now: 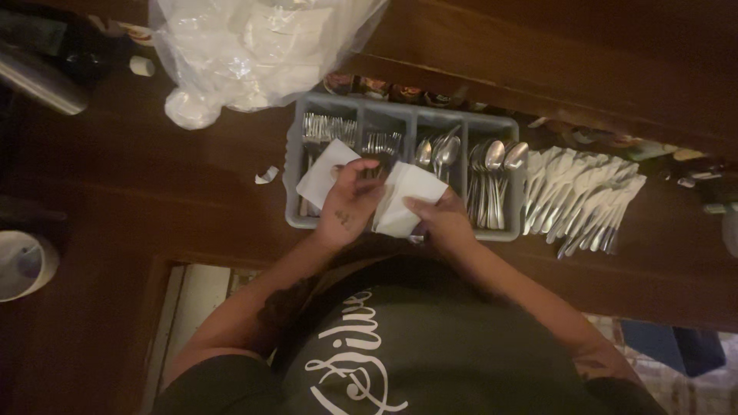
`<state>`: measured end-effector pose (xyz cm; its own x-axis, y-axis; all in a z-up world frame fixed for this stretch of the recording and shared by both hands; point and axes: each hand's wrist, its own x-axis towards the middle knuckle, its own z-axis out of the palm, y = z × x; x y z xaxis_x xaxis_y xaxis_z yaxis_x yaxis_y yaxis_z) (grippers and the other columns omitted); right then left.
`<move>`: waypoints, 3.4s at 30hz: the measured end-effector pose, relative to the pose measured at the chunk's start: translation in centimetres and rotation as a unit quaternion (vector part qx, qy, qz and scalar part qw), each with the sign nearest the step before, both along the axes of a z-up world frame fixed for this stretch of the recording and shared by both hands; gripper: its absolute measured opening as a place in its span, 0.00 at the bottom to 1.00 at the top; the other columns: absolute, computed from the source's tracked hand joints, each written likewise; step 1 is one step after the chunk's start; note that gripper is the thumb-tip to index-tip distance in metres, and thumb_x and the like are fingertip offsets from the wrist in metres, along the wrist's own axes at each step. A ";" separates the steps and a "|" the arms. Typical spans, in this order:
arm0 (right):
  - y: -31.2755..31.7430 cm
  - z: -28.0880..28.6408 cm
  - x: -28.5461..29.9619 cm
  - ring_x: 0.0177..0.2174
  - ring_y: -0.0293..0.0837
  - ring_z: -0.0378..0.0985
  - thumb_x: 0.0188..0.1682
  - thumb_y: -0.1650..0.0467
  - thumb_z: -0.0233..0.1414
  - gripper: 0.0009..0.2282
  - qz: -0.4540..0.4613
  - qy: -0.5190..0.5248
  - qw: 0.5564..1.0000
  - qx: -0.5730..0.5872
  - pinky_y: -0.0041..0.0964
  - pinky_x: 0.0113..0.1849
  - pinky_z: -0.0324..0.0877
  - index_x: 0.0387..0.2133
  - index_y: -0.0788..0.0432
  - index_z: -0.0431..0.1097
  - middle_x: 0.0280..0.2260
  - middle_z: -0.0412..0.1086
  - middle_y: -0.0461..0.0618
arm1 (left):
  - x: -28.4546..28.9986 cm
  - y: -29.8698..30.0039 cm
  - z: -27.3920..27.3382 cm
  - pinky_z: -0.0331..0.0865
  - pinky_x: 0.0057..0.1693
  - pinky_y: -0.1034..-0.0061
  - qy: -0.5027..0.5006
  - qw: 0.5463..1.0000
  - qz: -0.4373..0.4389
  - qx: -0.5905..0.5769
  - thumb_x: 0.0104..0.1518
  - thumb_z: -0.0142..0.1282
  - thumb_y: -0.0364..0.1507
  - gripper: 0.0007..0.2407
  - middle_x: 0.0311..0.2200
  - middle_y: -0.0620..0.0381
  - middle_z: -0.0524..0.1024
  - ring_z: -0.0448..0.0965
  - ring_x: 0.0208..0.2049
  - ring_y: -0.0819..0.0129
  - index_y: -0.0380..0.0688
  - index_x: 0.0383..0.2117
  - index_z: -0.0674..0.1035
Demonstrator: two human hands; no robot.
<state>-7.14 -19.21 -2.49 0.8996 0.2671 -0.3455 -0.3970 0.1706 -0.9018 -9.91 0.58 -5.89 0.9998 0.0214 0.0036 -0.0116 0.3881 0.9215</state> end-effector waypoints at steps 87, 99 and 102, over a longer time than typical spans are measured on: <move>-1.4 -0.7 1.2 0.19 0.36 0.69 0.43 0.73 0.61 0.17 0.002 0.055 0.996 -0.072 0.31 0.20 0.63 0.45 0.63 0.67 0.29 0.73 0.48 | 2.7 -0.5 0.0 0.66 0.65 0.64 0.045 0.934 -0.209 -0.285 0.67 0.48 0.26 0.27 0.61 0.48 0.69 0.72 0.60 0.59 0.38 0.72 0.54; -1.1 -0.4 1.0 0.14 0.34 0.64 0.45 0.73 0.61 0.18 0.019 0.046 0.997 -0.058 0.28 0.16 0.59 0.48 0.63 0.66 0.27 0.74 0.49 | 2.8 -0.5 -1.3 0.63 0.66 0.68 -0.039 0.968 -0.203 -0.142 0.65 0.54 0.24 0.32 0.60 0.50 0.68 0.69 0.58 0.65 0.44 0.74 0.50; -0.9 -0.2 1.1 0.18 0.38 0.69 0.46 0.73 0.59 0.17 0.015 0.071 0.991 -0.111 0.31 0.19 0.65 0.48 0.62 0.67 0.30 0.74 0.52 | 2.5 -0.3 -2.7 0.66 0.62 0.73 0.011 0.989 -0.149 0.014 0.65 0.54 0.28 0.25 0.57 0.49 0.73 0.72 0.54 0.69 0.39 0.68 0.61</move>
<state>-5.99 -20.11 -2.68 0.8298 0.1966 -0.5222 -0.5253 -0.0406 -0.8500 -7.42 0.26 -8.55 0.9616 -0.2735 -0.0217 0.1194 0.3461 0.9306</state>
